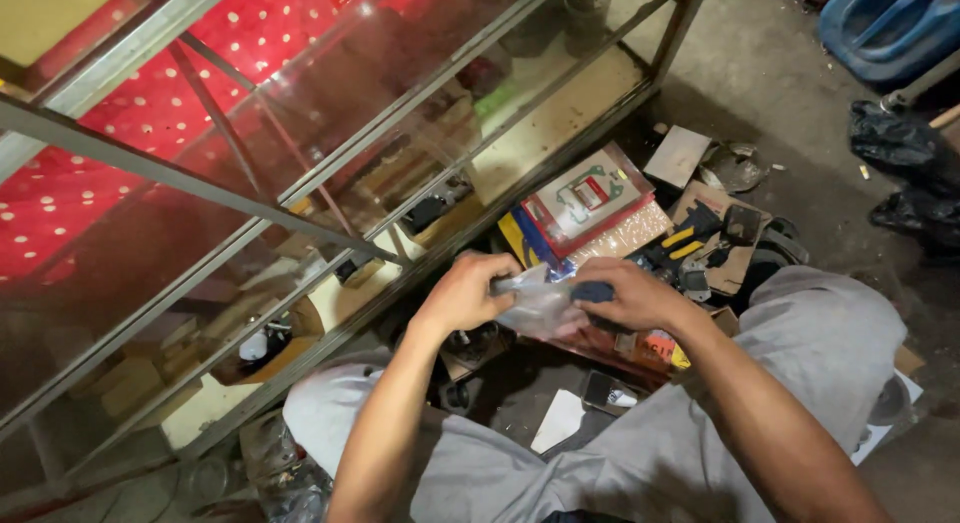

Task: The recorder is using a cloth to wipe dust off various plastic-packaged motorcycle gaskets and parts.

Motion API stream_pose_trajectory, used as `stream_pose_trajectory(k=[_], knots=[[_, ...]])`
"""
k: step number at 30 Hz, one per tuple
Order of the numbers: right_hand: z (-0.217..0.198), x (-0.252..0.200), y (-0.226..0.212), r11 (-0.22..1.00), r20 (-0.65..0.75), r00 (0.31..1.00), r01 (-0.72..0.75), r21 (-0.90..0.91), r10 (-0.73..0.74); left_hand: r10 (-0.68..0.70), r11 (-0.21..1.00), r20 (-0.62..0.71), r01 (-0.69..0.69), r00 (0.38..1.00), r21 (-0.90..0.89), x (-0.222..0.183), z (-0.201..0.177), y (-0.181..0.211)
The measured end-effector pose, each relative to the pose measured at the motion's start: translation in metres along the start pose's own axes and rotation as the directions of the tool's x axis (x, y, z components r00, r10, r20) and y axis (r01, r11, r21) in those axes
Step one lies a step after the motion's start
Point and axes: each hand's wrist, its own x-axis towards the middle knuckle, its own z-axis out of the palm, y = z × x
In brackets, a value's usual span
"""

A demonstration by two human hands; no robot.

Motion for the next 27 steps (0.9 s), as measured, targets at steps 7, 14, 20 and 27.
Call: stream_pose_trajectory(k=[7, 14, 20, 27], knots=[[0.002, 0.003, 0.002, 1.000, -0.070, 0.997, -0.025, 0.020, 0.026, -0.178, 0.973, -0.079, 0.164, 0.981, -0.164, -0.013, 0.009, 0.006], [0.002, 0.005, -0.007, 1.000, -0.128, 0.992, -0.007, -0.004, 0.006, -0.275, 0.959, -0.123, 0.264, 0.953, -0.101, -0.020, 0.006, 0.026], [0.023, 0.005, -0.002, 0.991, -0.303, 0.944, -0.117, 0.067, 0.132, -0.332, 0.943, -0.164, 0.327, 0.929, -0.060, -0.026, 0.031, -0.002], [0.056, 0.019, -0.018, 0.675, -0.418, 0.830, 0.071, 0.735, 0.368, -0.175, 0.975, -0.239, 0.135, 0.955, -0.178, -0.017, 0.066, 0.001]])
